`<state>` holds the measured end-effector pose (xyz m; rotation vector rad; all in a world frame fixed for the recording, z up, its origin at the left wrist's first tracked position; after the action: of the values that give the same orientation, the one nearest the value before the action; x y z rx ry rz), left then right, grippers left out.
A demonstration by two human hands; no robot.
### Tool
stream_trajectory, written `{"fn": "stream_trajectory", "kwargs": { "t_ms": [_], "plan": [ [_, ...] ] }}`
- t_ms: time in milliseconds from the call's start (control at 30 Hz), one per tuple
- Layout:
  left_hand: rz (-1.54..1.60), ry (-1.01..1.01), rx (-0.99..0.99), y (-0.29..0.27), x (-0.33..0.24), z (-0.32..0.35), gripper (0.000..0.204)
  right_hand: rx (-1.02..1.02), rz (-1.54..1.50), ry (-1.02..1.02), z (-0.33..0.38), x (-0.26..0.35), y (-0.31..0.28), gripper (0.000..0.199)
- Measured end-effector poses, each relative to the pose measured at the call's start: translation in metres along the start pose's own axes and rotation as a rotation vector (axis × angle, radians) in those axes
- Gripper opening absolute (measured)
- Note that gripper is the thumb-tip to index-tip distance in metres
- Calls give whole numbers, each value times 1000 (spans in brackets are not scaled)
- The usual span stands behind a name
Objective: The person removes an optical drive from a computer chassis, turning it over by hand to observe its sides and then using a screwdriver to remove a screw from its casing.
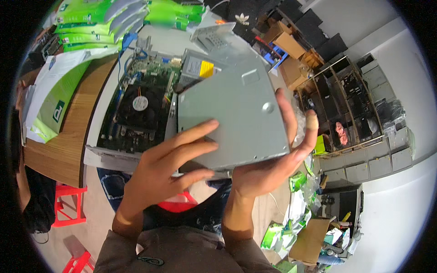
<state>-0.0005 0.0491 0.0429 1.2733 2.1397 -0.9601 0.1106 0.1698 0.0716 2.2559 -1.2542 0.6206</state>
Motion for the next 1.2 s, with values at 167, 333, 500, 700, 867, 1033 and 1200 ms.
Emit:
{"fn": "stream_trajectory", "kwargs": {
  "t_ms": [167,333,500,700,867,1033,1200],
  "plan": [
    [17,46,16,-3,20,3,39,-59,59,-33,-3,-4,11,56],
    [-192,-2,-23,-12,23,9,41,22,119,-89,-9,-9,15,55],
    [-345,-135,11,3,19,17,54,-2,44,-1,-7,-13,11,51],
    [-263,-5,-207,3,30,18,60,-106,-127,131,-8,-7,10,43],
    [-266,107,-290,-10,20,22,54,-93,-338,291,-7,13,2,33],
    [-240,179,-311,-12,12,20,60,-104,-99,211,3,24,-1,37],
    [-207,186,-315,-18,4,21,63,-147,-5,197,6,30,1,42]
  ]
}}
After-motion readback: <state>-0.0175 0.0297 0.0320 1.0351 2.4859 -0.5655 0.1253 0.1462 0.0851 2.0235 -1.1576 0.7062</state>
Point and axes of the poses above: each hand's wrist, its own z-axis away from the middle knuckle, its own y-axis out of the palm, x = y × z, the point moved 1 cm from there along -z, towards the middle knuckle, and after that the axes turned 10 degrees about x, right-handed, at the moved point
